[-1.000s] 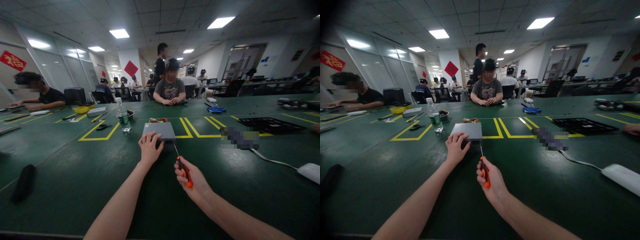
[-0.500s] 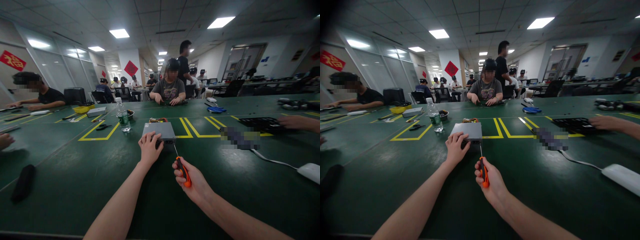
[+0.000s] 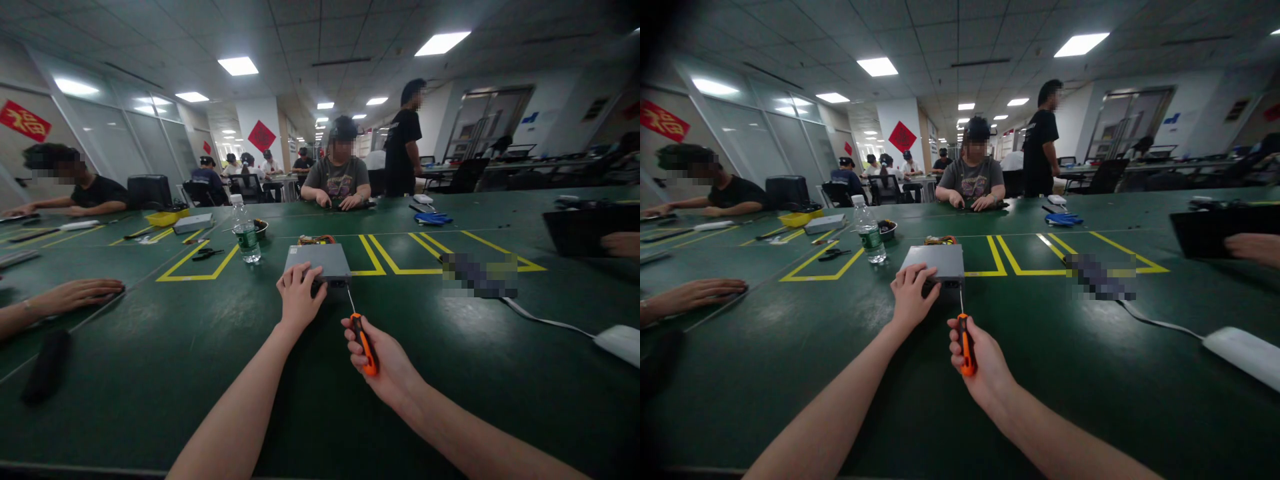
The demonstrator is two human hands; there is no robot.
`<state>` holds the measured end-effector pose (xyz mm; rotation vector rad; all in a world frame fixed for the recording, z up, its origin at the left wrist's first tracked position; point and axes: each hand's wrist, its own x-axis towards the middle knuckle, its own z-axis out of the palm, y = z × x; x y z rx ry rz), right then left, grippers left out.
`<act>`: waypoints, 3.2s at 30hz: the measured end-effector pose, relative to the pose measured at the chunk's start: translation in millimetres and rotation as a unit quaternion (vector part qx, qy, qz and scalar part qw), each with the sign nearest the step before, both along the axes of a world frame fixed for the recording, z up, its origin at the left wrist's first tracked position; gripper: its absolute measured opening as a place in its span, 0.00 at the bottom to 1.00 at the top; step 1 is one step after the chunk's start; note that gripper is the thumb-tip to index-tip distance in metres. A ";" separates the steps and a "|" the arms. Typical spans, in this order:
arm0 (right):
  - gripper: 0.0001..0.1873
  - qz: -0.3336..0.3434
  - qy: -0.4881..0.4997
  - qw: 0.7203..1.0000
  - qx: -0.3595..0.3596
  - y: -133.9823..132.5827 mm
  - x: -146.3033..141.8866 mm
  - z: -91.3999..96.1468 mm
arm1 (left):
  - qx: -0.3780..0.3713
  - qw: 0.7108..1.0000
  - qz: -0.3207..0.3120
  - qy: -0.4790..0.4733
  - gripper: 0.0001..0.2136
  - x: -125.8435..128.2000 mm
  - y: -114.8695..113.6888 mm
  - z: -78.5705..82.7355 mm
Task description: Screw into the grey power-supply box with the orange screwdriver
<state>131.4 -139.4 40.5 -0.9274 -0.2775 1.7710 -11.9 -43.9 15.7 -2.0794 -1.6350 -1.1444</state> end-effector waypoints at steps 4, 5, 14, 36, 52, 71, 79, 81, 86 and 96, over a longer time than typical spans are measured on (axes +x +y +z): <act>0.12 -0.017 -0.009 1.000 -0.002 0.5 -0.5 -0.6 | -0.004 1.000 -0.002 0.000 0.15 0.1 0.1 -0.2; 0.11 -0.021 -0.011 1.000 -0.001 0.3 -0.6 -0.4 | -0.004 1.000 -0.002 -0.001 0.15 0.0 0.1 -0.1; 0.14 -0.003 -0.005 1.000 -0.009 -2.4 -0.4 -1.1 | -0.005 1.000 0.000 -0.002 0.14 0.6 -0.7 0.8; 0.13 -0.021 -0.004 1.000 0.002 -2.2 -2.3 -0.2 | -0.009 1.000 0.000 0.000 0.15 -0.6 0.0 0.0; 0.13 -0.024 -0.031 0.999 -0.002 -3.6 -4.2 1.0 | -0.005 1.000 -0.002 0.000 0.15 -1.5 -0.4 0.8; 0.10 -0.032 -0.029 0.999 0.004 -1.4 -3.6 -6.2 | 0.004 1.000 -0.006 0.001 0.15 -2.2 1.0 -0.8; 0.13 -0.022 -0.026 0.999 0.003 -1.2 -2.0 -4.9 | 0.006 1.000 -0.007 0.001 0.15 -2.1 1.3 -0.7; 0.12 -0.028 -0.031 0.999 0.002 -0.5 -2.0 -6.7 | 0.004 1.000 -0.008 0.001 0.15 -2.3 1.2 -0.6; 0.10 -0.032 -0.031 0.999 0.009 -1.0 -1.6 -7.3 | 0.002 1.000 -0.010 0.001 0.15 -2.7 0.5 0.0; 0.08 -0.037 -0.038 0.999 0.006 0.8 -3.2 -4.7 | 0.000 1.000 -0.009 -0.002 0.15 -1.9 0.1 0.6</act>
